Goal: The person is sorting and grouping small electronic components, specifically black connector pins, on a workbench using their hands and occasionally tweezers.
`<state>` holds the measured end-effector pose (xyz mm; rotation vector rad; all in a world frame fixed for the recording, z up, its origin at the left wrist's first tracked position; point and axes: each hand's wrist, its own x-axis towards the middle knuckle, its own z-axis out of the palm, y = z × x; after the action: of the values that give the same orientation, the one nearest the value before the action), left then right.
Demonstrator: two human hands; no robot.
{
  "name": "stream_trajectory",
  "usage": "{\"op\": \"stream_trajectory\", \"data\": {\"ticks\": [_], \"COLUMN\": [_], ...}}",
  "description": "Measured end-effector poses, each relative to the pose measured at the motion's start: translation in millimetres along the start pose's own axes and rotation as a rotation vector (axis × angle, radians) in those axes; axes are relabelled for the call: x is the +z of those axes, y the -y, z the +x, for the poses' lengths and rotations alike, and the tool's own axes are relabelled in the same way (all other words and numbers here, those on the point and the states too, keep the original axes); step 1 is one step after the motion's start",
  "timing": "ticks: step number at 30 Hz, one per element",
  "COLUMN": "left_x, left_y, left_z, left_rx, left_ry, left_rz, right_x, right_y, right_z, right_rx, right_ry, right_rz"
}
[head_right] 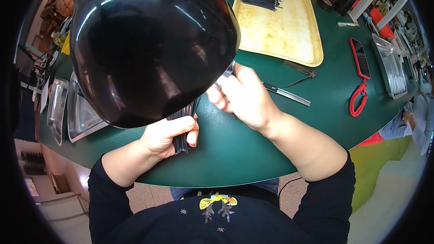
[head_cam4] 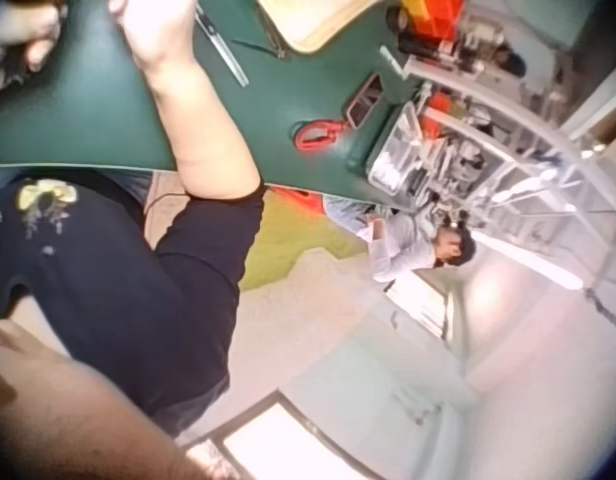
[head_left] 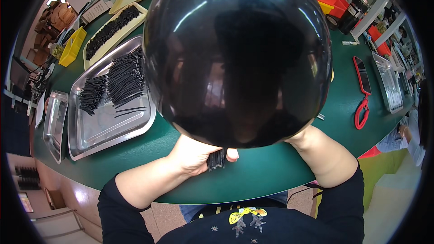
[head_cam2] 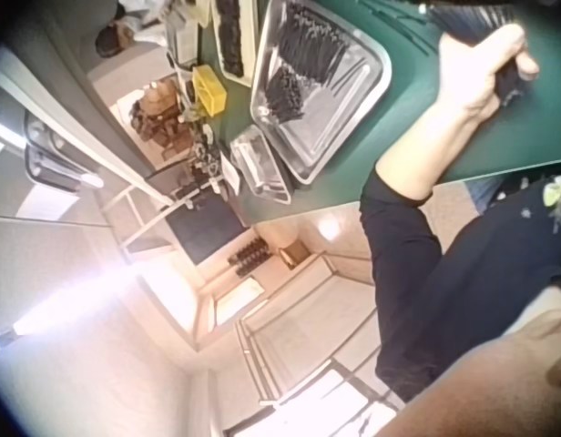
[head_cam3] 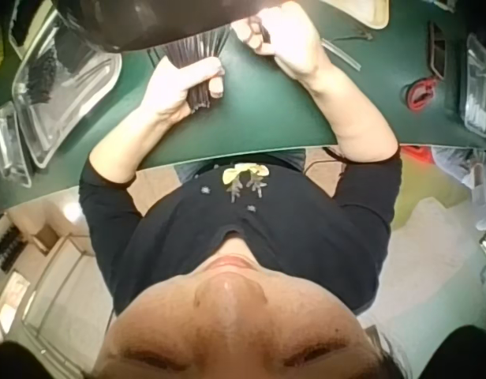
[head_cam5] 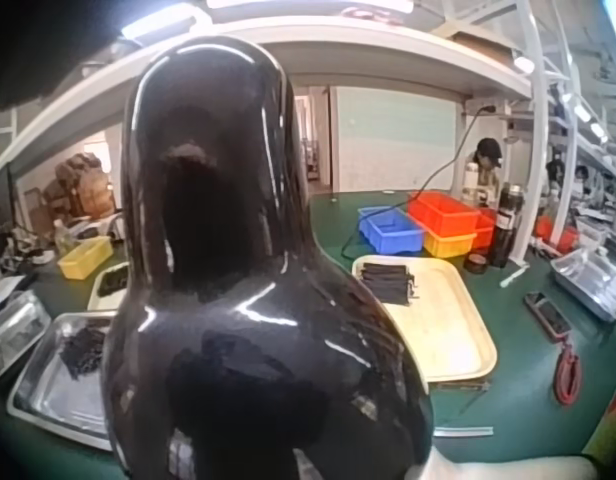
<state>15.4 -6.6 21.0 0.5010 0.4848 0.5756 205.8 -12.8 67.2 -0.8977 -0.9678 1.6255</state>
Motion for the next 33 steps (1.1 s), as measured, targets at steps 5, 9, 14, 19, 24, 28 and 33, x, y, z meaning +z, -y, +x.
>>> {"op": "stream_trajectory", "data": {"ticks": [5,9,14,19,24,28,33], "left_x": [1.1,-0.6,2.1,-1.4,5.3,12.5,20.0], "left_y": [-1.6,-2.6,-2.7,-1.2,-3.4,-4.7,-6.8], "left_z": [0.8,1.8,1.7,0.0,0.1,0.4,1.6], "left_rx": [-0.004,0.028,-0.01,-0.023,0.045,0.08,0.088], "left_ry": [-0.009,0.075,0.082,0.029,0.063,-0.039,-0.08], "left_rz": [-0.114,-0.028,-0.033,-0.091,-0.059,0.199,0.305], "right_x": [-6.3,-8.8,4.5,-3.6,-12.2,-5.6,-2.4], "right_y": [-12.2,-12.3,-9.0,-10.6,-14.7,-15.4,-13.1], "right_z": [-0.2,0.2,0.1,0.8,0.7,1.8,-5.7], "right_rx": [-0.241,-0.156,-0.177,-0.124,-0.081,-0.214,-0.264], "right_ry": [0.083,0.104,0.233,0.144,0.085,0.072,0.008], "right_rz": [-0.28,-0.186,-0.272,-0.263,0.019,-0.157,-0.155]}}
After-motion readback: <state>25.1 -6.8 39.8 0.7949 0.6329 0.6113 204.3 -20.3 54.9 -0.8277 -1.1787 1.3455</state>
